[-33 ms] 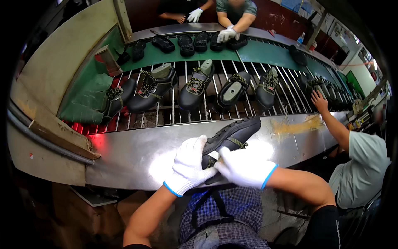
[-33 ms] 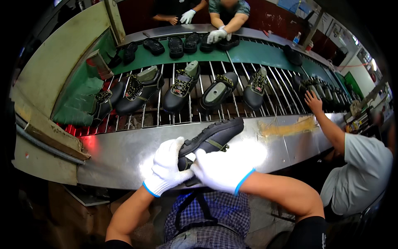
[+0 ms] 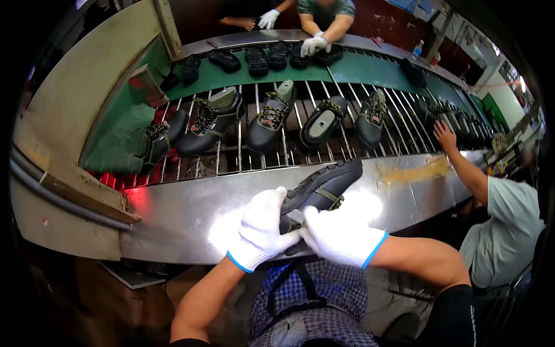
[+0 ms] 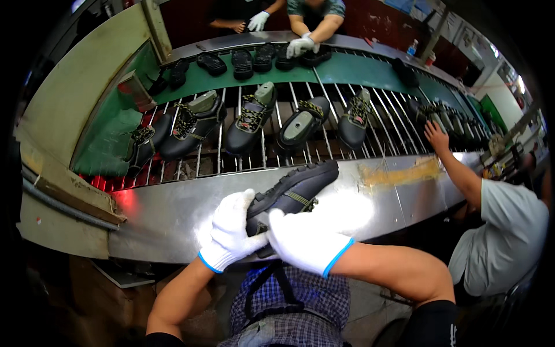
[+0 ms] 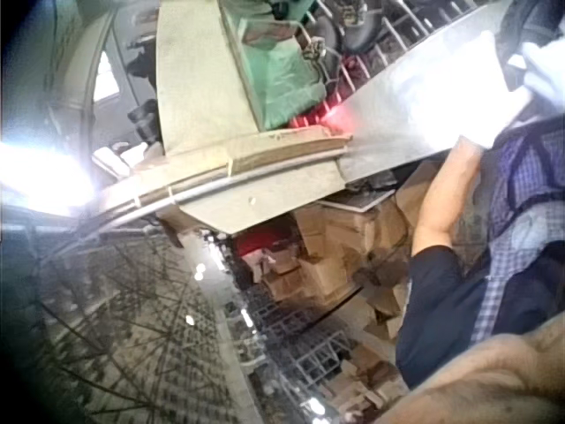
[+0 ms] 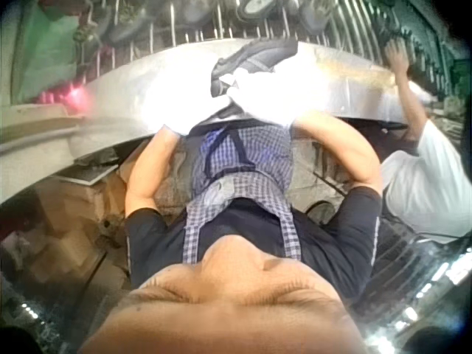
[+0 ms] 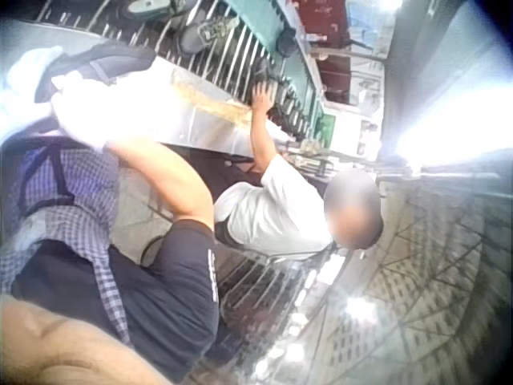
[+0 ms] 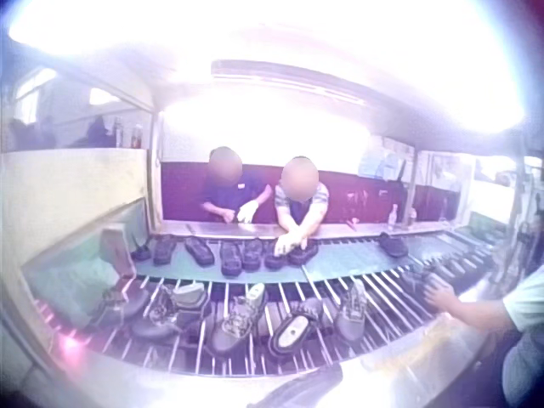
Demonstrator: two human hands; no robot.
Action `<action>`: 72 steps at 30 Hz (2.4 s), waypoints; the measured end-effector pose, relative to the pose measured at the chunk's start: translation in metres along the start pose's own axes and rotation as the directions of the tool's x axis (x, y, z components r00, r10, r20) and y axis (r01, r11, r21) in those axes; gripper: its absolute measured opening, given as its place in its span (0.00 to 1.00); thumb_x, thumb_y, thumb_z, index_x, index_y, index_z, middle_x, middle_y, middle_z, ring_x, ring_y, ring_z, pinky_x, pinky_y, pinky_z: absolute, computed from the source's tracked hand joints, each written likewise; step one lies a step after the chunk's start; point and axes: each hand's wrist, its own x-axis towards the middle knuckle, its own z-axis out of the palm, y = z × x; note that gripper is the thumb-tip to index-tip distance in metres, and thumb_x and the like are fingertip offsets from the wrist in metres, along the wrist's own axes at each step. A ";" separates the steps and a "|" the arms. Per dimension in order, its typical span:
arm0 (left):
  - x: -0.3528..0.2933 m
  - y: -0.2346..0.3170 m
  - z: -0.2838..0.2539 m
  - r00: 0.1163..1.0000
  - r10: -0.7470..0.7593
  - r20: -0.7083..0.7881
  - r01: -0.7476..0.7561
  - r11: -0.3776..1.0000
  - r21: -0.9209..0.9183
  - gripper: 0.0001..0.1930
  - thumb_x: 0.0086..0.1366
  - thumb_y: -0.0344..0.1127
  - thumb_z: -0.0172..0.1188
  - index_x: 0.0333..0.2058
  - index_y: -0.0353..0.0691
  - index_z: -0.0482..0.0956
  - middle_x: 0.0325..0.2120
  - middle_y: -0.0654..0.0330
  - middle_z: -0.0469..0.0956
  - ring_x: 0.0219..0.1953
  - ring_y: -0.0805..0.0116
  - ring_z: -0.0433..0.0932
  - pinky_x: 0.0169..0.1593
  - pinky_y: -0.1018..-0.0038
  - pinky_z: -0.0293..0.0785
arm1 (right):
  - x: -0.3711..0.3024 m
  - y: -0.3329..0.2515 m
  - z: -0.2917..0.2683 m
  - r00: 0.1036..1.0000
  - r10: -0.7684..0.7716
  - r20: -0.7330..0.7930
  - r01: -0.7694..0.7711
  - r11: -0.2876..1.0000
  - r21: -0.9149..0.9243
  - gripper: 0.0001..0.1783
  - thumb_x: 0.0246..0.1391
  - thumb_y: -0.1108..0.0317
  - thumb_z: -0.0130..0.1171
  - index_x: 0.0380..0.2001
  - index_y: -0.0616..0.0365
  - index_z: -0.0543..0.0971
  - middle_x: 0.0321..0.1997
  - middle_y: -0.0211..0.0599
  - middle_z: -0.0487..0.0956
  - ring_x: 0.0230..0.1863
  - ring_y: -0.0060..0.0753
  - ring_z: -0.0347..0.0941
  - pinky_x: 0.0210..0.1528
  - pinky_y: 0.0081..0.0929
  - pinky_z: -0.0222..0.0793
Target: The person trims excess material from the edges of shoe soles using a small knife, handling one shoe at a time and rotating them to reach all sides. The person places trimmed shoes onto a conveyor belt.
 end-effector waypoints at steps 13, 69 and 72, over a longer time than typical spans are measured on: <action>0.075 0.036 -0.017 0.810 -0.341 0.477 0.234 0.934 0.271 0.57 0.51 0.71 0.76 0.67 0.33 0.69 0.53 0.42 0.84 0.55 0.43 0.85 0.57 0.55 0.82 | -0.044 0.079 -0.018 0.900 0.329 -0.286 -0.394 0.894 -0.213 0.30 0.72 0.39 0.55 0.44 0.59 0.79 0.37 0.49 0.87 0.36 0.55 0.87 0.38 0.49 0.83; 0.089 0.021 0.017 0.885 -0.251 0.391 0.252 0.966 0.052 0.53 0.55 0.60 0.79 0.73 0.42 0.66 0.59 0.45 0.83 0.54 0.45 0.87 0.57 0.58 0.83 | 0.004 0.091 0.026 0.877 0.379 -0.294 -0.209 0.854 0.477 0.30 0.72 0.40 0.54 0.42 0.61 0.79 0.36 0.61 0.85 0.42 0.67 0.84 0.46 0.54 0.79; 0.079 0.019 0.016 0.907 -0.185 0.379 0.159 0.982 0.099 0.51 0.56 0.58 0.79 0.72 0.41 0.66 0.59 0.46 0.83 0.53 0.45 0.87 0.55 0.58 0.84 | -0.013 0.089 -0.004 0.898 0.325 -0.297 -0.308 0.946 0.103 0.27 0.72 0.41 0.55 0.43 0.57 0.79 0.31 0.55 0.86 0.35 0.61 0.86 0.41 0.56 0.80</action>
